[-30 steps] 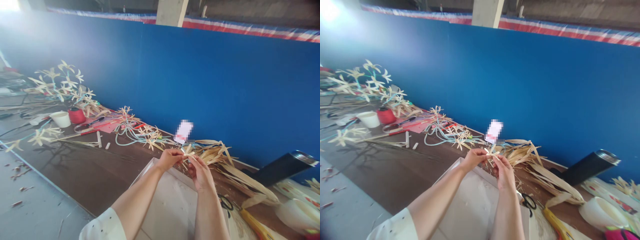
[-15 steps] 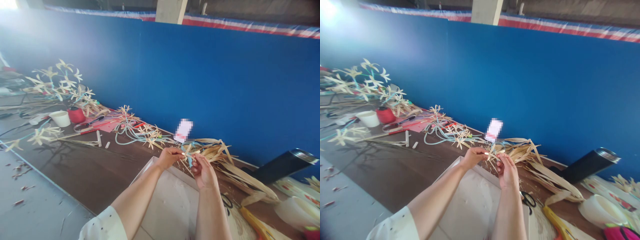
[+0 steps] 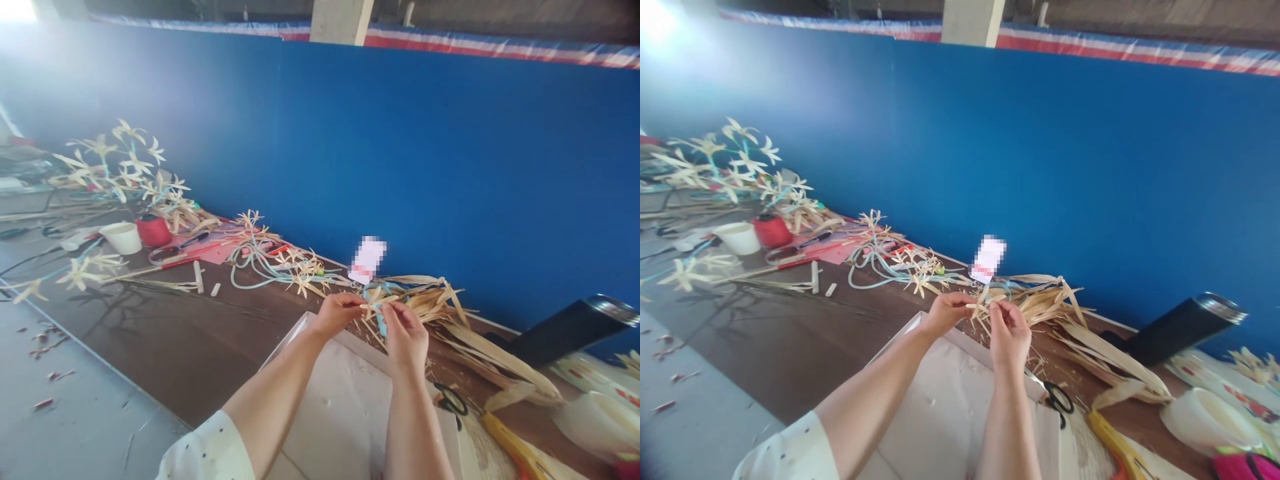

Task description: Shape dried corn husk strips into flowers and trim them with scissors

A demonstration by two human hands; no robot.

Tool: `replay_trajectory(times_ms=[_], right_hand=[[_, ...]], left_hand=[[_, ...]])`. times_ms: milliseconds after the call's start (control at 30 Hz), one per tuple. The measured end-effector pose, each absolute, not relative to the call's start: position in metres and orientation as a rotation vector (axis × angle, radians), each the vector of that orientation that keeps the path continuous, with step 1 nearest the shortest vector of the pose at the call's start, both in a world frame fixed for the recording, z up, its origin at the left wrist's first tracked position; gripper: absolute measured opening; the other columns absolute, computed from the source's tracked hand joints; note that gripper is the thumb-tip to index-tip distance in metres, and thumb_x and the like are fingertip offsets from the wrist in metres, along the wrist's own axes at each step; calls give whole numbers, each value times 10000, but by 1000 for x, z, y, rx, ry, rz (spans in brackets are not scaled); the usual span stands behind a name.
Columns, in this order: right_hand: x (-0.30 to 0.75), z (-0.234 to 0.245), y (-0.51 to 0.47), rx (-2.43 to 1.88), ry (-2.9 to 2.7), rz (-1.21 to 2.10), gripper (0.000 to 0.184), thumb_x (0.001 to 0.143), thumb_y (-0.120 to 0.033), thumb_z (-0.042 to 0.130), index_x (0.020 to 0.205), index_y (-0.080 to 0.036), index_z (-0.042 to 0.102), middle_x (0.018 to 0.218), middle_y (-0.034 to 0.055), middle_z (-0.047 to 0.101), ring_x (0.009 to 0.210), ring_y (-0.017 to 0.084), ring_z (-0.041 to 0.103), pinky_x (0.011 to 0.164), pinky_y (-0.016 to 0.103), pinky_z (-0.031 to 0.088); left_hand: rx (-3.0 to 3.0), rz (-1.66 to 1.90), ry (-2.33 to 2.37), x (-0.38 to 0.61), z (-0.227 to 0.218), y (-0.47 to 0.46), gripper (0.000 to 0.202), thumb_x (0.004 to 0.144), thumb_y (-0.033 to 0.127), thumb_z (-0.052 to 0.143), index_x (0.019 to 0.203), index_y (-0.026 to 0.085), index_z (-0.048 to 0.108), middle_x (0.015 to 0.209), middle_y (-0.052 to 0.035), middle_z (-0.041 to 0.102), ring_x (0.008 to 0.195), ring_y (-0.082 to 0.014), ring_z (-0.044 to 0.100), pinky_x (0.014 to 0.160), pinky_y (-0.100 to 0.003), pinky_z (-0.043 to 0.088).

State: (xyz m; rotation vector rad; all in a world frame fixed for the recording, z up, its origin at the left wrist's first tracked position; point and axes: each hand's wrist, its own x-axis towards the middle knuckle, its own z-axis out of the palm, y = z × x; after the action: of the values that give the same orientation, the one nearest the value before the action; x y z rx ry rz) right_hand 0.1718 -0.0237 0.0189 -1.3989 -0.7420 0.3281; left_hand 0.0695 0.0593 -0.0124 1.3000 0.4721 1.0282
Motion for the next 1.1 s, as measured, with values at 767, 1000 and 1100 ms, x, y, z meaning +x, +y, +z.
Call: replay_trajectory(times_ms=[767, 1000, 1100], right_hand=[[168, 21, -25, -1602, -851, 168, 281, 714, -453, 600, 786, -184, 637, 610, 23, 630, 566, 165, 550, 545, 258, 403], [170, 15, -19, -1344, -575, 438, 287, 624, -406, 699, 795, -184, 640, 591, -25, 599, 456, 77, 448, 414, 188, 333], [173, 14, -19, -1250, -424, 536, 299, 558, -353, 754, 777, -187, 636, 567, -47, 570, 443, 54, 430, 379, 150, 309]], left_hand=[[1180, 891, 436, 72, -8, 58, 469, 474, 448, 780, 747, 85, 664, 632, -29, 614, 564, -100, 548, 578, -233, 460], [1235, 948, 599, 68, -2, 57, 394, 543, 415, 746, 769, 100, 679, 532, 14, 546, 470, -61, 440, 466, -194, 342], [1255, 969, 638, 67, 0, 56, 378, 561, 409, 731, 772, 97, 703, 530, 12, 534, 480, -60, 407, 471, -200, 305]])
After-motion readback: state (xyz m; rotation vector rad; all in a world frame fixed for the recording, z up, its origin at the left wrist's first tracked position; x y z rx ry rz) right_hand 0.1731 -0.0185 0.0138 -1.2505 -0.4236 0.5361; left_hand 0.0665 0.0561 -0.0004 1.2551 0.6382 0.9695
